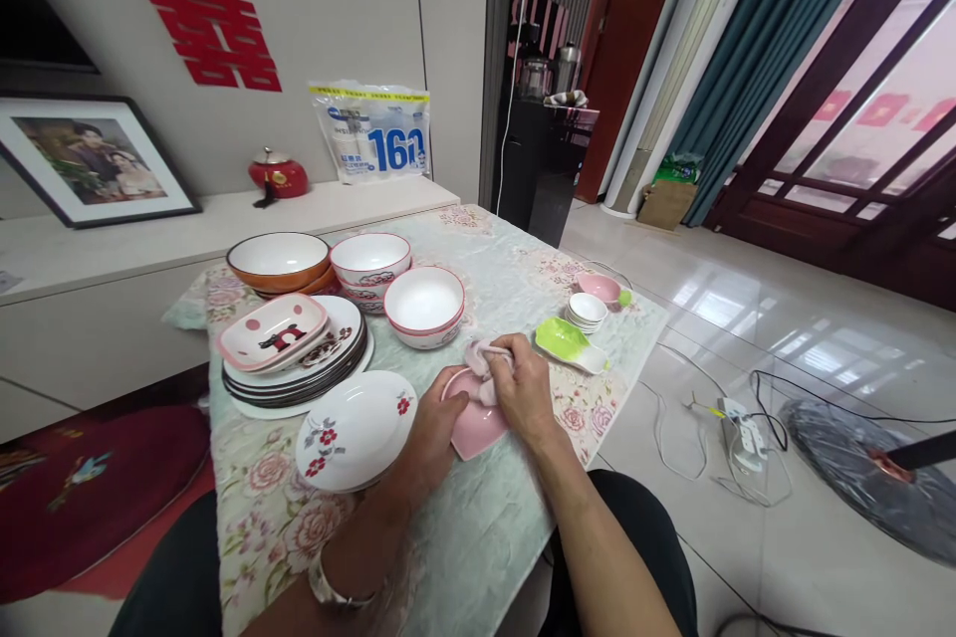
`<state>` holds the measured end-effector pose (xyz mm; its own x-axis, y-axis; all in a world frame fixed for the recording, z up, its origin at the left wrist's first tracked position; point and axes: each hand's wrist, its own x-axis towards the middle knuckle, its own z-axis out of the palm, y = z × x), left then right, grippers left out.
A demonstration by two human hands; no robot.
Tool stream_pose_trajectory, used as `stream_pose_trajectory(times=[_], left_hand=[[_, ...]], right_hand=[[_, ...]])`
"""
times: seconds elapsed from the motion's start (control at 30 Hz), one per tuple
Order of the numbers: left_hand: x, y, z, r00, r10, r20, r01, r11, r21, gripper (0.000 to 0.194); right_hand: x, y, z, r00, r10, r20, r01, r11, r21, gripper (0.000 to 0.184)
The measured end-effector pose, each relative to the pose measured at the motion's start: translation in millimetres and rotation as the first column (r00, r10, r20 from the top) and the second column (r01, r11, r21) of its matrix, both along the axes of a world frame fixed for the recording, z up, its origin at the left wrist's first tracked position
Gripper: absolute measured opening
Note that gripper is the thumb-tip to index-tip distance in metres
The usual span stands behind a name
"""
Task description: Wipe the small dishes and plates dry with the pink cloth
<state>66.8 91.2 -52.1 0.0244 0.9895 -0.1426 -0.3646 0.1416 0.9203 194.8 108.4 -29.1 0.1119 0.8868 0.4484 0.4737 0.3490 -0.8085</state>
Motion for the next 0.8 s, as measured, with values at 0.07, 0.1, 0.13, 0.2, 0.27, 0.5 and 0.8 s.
stream_pose_trajectory(times=[0.07, 0.1, 0.13, 0.2, 0.27, 0.5, 0.8], left_hand=[[0.8, -0.8, -1.2, 1.0, -0.023, 0.02, 0.023, 1.0, -0.009, 0.029], [0.8, -1.2, -0.8, 0.999, -0.022, 0.025, 0.022, 1.0, -0.011, 0.03], [0.6, -1.6, 0.3, 0.999, -0.013, 0.03, 0.014, 1.0, -0.011, 0.03], [-0.4, -2.4, 4.0, 0.999, -0.007, 0.052, 0.008, 1.0, -0.017, 0.031], [-1.7, -2.6, 8.3, 0.994, -0.008, 0.107, 0.013, 0.999, -0.045, 0.033], [-1.8, -0.8, 7.2, 0.935, 0.083, 0.345, -0.014, 0.98, -0.199, 0.047], [-4.9, -1.4, 5.8, 0.998, -0.039, -0.045, 0.039, 0.999, -0.009, 0.023]], right_hand=[[0.0, 2.4, 1.0, 0.995, -0.056, -0.085, 0.052, 0.998, -0.046, 0.013], [0.5, 4.0, 2.1, 0.984, -0.071, -0.162, 0.057, 0.994, -0.089, 0.015], [1.2, 5.8, 3.3, 0.962, -0.084, -0.26, 0.049, 0.989, -0.138, 0.018], [1.9, 9.3, 4.8, 0.875, -0.109, -0.472, 0.003, 0.975, -0.221, 0.026], [1.2, 11.2, 4.2, 0.783, -0.103, -0.614, -0.079, 0.962, -0.263, 0.035], [0.7, -2.6, 6.4, 0.821, 0.195, -0.537, -0.384, 0.885, -0.265, 0.035], [12.6, -6.8, 13.1, 0.898, 0.114, 0.425, -0.063, 0.989, -0.132, 0.03]])
